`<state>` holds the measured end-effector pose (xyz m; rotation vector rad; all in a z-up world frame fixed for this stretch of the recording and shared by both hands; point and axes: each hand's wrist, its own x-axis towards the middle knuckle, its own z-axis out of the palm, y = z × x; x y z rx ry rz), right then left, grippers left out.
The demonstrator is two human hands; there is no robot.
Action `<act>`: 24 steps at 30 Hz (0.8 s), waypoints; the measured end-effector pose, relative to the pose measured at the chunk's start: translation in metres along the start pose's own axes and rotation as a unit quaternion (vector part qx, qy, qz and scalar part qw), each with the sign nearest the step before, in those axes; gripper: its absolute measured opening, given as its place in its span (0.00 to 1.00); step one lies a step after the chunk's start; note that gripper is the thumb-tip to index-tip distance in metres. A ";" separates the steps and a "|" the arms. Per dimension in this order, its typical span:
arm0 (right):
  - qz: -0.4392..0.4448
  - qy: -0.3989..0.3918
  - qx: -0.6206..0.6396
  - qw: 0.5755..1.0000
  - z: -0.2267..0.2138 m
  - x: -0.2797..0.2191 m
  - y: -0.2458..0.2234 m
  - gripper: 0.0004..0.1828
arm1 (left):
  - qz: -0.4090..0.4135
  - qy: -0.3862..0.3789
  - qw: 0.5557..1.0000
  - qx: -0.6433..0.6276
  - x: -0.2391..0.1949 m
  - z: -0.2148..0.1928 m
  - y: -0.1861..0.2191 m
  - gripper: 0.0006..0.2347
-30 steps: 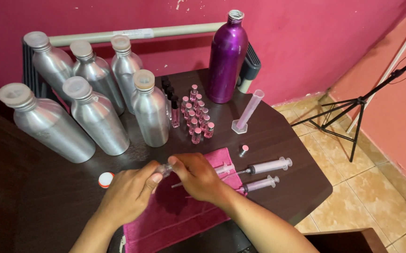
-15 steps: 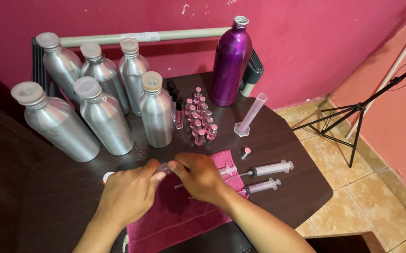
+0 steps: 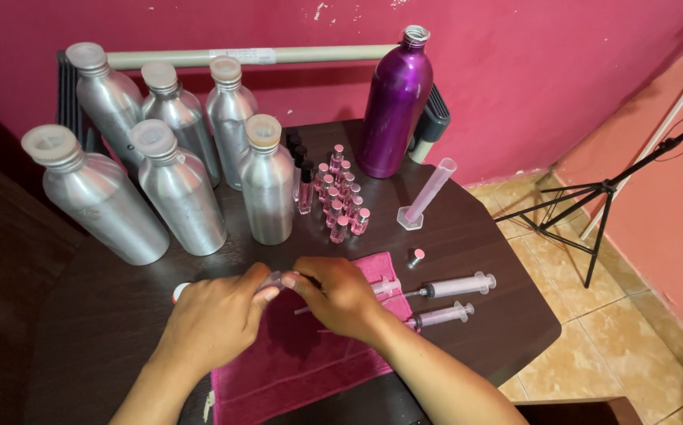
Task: The person decants liquid into a small bottle using a syringe, attaches a spray nozzle, and then uses a larger syringe with a tube to draw liquid from a large container and transfer it into a graduated cylinder.
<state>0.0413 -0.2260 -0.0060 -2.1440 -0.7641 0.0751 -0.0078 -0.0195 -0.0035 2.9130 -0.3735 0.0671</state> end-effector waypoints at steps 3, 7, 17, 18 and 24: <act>-0.021 0.038 -0.029 0.999 0.006 -0.002 0.002 0.23 | -0.013 0.000 1.000 0.005 0.000 0.002 0.002 0.11; -0.018 0.040 -0.033 0.998 0.001 -0.002 -0.003 0.19 | 0.000 0.004 1.000 -0.030 0.000 -0.003 0.000 0.12; -0.161 0.053 -0.113 0.979 -0.001 0.000 0.013 0.16 | 0.011 -0.032 0.967 -0.254 0.005 0.002 -0.002 0.18; -0.166 0.078 -0.116 0.976 0.001 0.000 0.012 0.17 | 0.008 -0.019 0.970 -0.242 0.005 0.005 -0.003 0.17; -0.184 0.202 -0.128 0.953 0.008 -0.005 0.001 0.17 | -0.037 0.037 0.965 -0.257 0.004 0.008 0.013 0.16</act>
